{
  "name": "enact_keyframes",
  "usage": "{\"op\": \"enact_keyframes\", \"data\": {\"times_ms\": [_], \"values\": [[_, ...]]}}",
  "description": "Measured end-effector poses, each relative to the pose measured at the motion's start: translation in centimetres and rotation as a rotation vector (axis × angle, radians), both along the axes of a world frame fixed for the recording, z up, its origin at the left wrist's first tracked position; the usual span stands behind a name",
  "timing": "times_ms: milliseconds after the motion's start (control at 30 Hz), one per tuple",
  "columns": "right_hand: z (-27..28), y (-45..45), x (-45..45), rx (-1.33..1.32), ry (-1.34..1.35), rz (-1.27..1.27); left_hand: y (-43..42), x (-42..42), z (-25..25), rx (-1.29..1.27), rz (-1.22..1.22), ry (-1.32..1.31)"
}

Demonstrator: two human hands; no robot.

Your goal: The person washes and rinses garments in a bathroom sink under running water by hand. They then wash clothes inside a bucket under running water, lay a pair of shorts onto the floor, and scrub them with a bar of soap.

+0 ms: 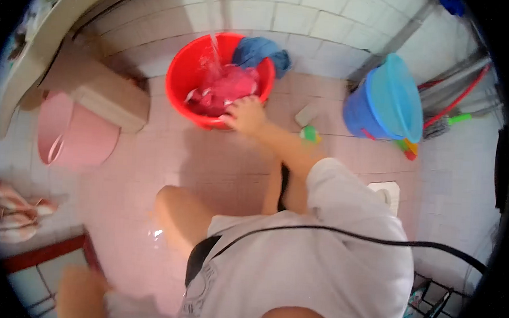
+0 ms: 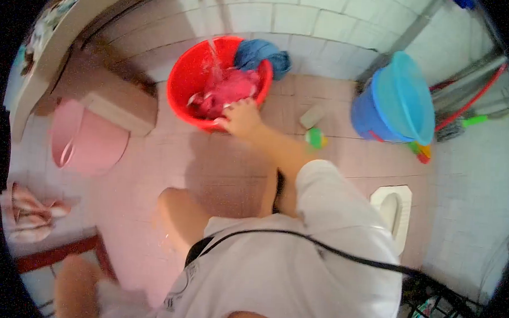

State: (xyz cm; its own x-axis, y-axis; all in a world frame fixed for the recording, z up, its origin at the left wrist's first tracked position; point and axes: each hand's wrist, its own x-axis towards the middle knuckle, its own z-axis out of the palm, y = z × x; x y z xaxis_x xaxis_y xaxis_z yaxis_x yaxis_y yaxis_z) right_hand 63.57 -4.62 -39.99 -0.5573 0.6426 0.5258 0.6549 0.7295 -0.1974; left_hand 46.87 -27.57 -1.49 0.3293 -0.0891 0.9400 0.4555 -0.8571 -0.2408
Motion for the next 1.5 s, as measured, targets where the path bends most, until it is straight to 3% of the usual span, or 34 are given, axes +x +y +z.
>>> {"op": "enact_keyframes", "data": {"times_ms": [100,167,200,233,267,333,400,433,500,600,667,833,900,967,1000,1067,1133,1200,1233,1267,1300,1333,1400,1433,1500], "values": [[-0.4,0.6,0.0,-0.083,-0.019,0.001,-0.6,-1.6,-3.3,0.158,0.059,-0.252],[-0.2,1.2,0.3,-0.267,-0.107,0.002,2.3,-2.9,-9.0,-0.163,0.416,-0.383],[-0.1,1.7,0.2,-0.259,-0.097,-0.007,5.6,-2.2,-11.7,-0.431,0.801,-0.263],[-0.2,2.4,0.1,-0.330,0.044,0.020,10.1,-1.3,-14.8,-0.802,0.662,-0.429],[0.0,3.1,0.2,-0.398,0.181,0.047,14.3,-2.7,-20.2,-0.904,0.478,-0.526],[0.6,4.5,0.6,-0.320,0.221,0.038,19.3,-5.4,-28.7,-1.156,0.681,-0.584],[0.1,5.4,0.6,-0.422,0.317,-0.209,22.3,-5.0,-32.9,-1.238,1.030,-0.563],[0.6,5.3,0.3,-0.464,0.336,-0.316,23.7,-5.7,-35.8,-1.236,1.016,-0.554],[0.6,4.5,0.2,-0.439,0.247,-0.268,25.8,-6.7,-40.2,-1.547,0.746,-0.675],[1.4,3.0,-0.3,-0.360,0.017,-0.207,23.7,-3.0,-35.3,-1.626,0.906,-0.733],[1.7,3.0,-1.0,-0.534,-0.246,-0.317,23.4,-2.9,-34.5,-1.673,0.944,-0.709],[2.1,2.1,-1.5,-0.533,-0.352,-0.307,23.3,-3.5,-34.6,-1.713,0.913,-0.591],[2.5,2.1,-0.9,-0.588,-0.101,-0.229,23.7,-3.8,-35.7,-1.654,0.868,-0.610],[1.7,4.3,0.9,-0.499,0.331,-0.162,23.9,-4.1,-36.5,-1.600,0.836,-0.631],[1.7,6.3,1.8,-0.322,0.459,-0.267,23.9,-4.0,-36.3,-1.624,0.840,-0.628],[2.6,10.5,4.5,-0.047,0.425,-0.545,23.6,-3.8,-36.3,-1.653,0.870,-0.637],[2.0,13.9,5.9,-0.045,0.467,-0.629,23.6,-4.0,-35.9,-1.637,0.898,-0.532],[0.1,18.3,7.1,-0.209,0.383,-0.801,24.4,-4.9,-38.4,-1.544,0.912,-0.535],[-1.2,20.3,7.9,-0.217,0.392,-0.780,24.5,-5.3,-39.3,-1.476,0.910,-0.521],[-2.8,22.0,8.9,-0.404,0.303,-0.631,24.5,-5.2,-38.7,-1.470,0.933,-0.526],[-3.8,23.0,9.2,-0.584,0.209,-0.479,24.4,-4.8,-37.6,-1.561,0.976,-0.509],[-2.7,22.5,8.7,-0.598,0.209,-0.466,24.2,-4.6,-37.2,-1.659,1.015,-0.490],[3.4,20.0,7.4,-0.402,-0.065,-0.505,24.4,-4.7,-38.1,-1.650,1.042,-0.509],[5.2,19.0,6.4,-0.406,-0.064,-0.497,24.6,-4.7,-38.3,-1.634,1.055,-0.528],[7.5,17.2,4.4,-0.303,-0.181,-0.173,24.7,-4.2,-38.0,-1.616,1.107,-0.526]]}}
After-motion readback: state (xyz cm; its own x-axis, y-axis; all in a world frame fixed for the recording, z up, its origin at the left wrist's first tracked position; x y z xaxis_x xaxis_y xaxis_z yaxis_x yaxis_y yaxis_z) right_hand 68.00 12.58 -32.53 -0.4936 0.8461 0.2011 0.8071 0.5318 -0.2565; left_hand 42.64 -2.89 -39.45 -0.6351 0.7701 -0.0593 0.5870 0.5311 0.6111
